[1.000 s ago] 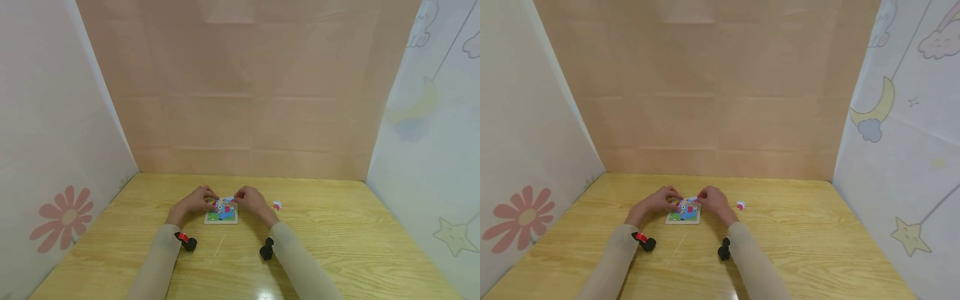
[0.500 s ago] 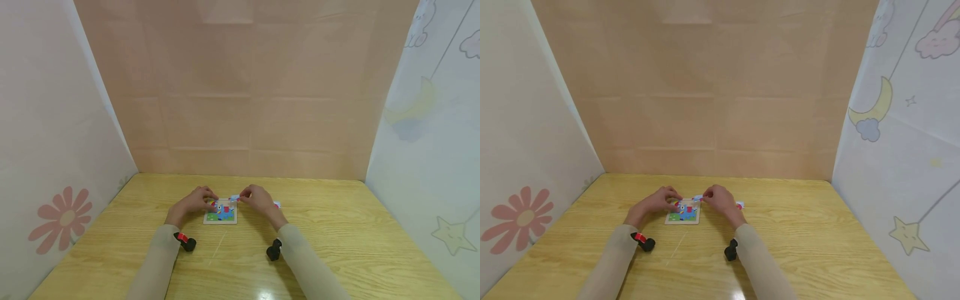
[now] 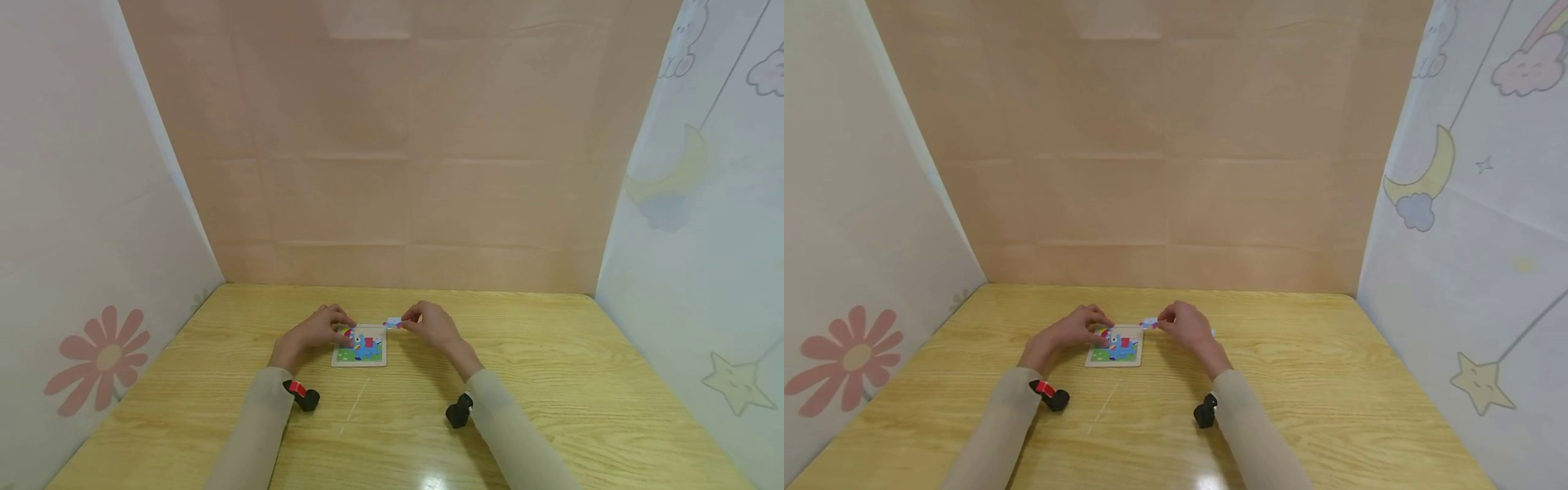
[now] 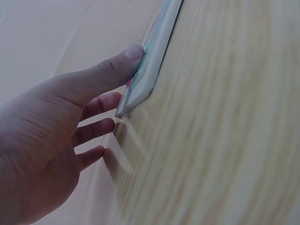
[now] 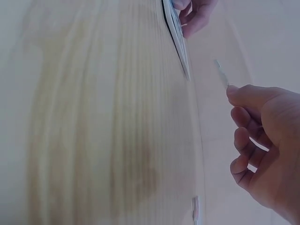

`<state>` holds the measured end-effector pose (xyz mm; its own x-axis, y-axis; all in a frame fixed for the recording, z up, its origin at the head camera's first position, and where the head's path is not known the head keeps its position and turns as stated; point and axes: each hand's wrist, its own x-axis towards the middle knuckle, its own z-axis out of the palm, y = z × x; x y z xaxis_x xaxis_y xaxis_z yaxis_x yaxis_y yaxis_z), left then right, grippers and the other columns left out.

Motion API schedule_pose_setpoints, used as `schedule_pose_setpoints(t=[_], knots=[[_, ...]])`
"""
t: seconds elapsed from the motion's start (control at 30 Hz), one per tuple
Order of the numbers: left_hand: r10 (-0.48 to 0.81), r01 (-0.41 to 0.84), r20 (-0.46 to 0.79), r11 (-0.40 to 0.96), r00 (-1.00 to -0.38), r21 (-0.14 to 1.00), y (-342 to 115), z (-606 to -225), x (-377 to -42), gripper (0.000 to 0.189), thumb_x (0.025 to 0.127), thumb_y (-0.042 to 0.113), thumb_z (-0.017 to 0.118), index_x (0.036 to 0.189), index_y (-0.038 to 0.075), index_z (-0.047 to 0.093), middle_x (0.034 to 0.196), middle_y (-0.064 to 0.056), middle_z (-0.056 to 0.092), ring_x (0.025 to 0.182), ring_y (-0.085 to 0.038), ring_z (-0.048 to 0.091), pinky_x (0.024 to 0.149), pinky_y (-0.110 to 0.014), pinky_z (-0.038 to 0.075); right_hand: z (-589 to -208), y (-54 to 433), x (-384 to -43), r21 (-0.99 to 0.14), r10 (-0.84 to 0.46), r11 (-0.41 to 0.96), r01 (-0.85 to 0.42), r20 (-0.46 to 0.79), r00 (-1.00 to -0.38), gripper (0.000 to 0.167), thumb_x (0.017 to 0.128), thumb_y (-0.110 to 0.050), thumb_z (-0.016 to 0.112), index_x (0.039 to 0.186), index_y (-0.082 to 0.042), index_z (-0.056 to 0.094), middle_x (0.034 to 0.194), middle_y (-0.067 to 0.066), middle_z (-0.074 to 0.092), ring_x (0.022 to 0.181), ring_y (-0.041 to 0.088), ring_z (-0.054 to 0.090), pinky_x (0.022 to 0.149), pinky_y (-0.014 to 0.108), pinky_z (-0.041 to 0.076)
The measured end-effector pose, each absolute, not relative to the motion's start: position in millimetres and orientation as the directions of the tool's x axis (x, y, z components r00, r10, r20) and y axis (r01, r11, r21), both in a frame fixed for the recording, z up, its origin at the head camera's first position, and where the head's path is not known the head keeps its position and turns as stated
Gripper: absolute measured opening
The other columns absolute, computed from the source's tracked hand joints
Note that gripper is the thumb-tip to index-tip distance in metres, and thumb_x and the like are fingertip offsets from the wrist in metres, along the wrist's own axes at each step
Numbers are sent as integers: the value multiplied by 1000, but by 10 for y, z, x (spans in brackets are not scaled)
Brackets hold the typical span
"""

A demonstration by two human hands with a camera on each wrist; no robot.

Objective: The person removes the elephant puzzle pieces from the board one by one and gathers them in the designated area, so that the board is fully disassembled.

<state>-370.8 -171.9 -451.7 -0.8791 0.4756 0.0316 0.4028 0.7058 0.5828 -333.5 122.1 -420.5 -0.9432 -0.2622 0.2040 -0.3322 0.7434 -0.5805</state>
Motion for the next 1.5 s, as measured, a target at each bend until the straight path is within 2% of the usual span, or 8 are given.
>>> schedule_pose_setpoints(t=[0.47, 1.07, 1.37, 1.5], knots=[[476, 401, 31, 702, -879, 588, -1745, -4492, -3688, 41, 80, 37, 83, 117, 22, 74, 121, 2, 59, 116, -21, 44, 104, -49, 38, -4183, 1489, -3297, -587, -244, 753, -298, 173, -954, 12, 93, -26, 70, 97, -16, 75, 92, -1, 65, 72, 13, 52, 60, 28, 42], [479, 403, 30, 702, -877, 587, -1735, -4492, -3700, 42, 80, 39, 82, 118, 23, 74, 122, 2, 58, 115, -21, 44, 102, -48, 39, -4233, 1780, -3262, -634, -246, 719, -285, 151, -957, 11, 93, -21, 70, 97, -12, 75, 91, 1, 67, 78, 15, 54, 66, 29, 45], [481, 406, 28, 705, -876, 582, -1722, -4510, -3695, 43, 80, 39, 82, 119, 22, 73, 122, 2, 58, 114, -20, 44, 100, -46, 40, -4290, 1857, -3288, -654, -266, 702, -283, 127, -955, 11, 94, -18, 68, 99, -10, 75, 91, 3, 68, 72, 15, 53, 63, 30, 45], [479, 410, 32, 714, -877, 567, -1730, -4531, -3701, 42, 80, 38, 82, 118, 22, 73, 120, 2, 58, 113, -19, 44, 99, -45, 40, -4312, 1857, -3297, -653, -275, 702, -284, 120, -954, 11, 92, -19, 70, 97, -10, 75, 89, 2, 69, 74, 14, 55, 66, 30, 46]])
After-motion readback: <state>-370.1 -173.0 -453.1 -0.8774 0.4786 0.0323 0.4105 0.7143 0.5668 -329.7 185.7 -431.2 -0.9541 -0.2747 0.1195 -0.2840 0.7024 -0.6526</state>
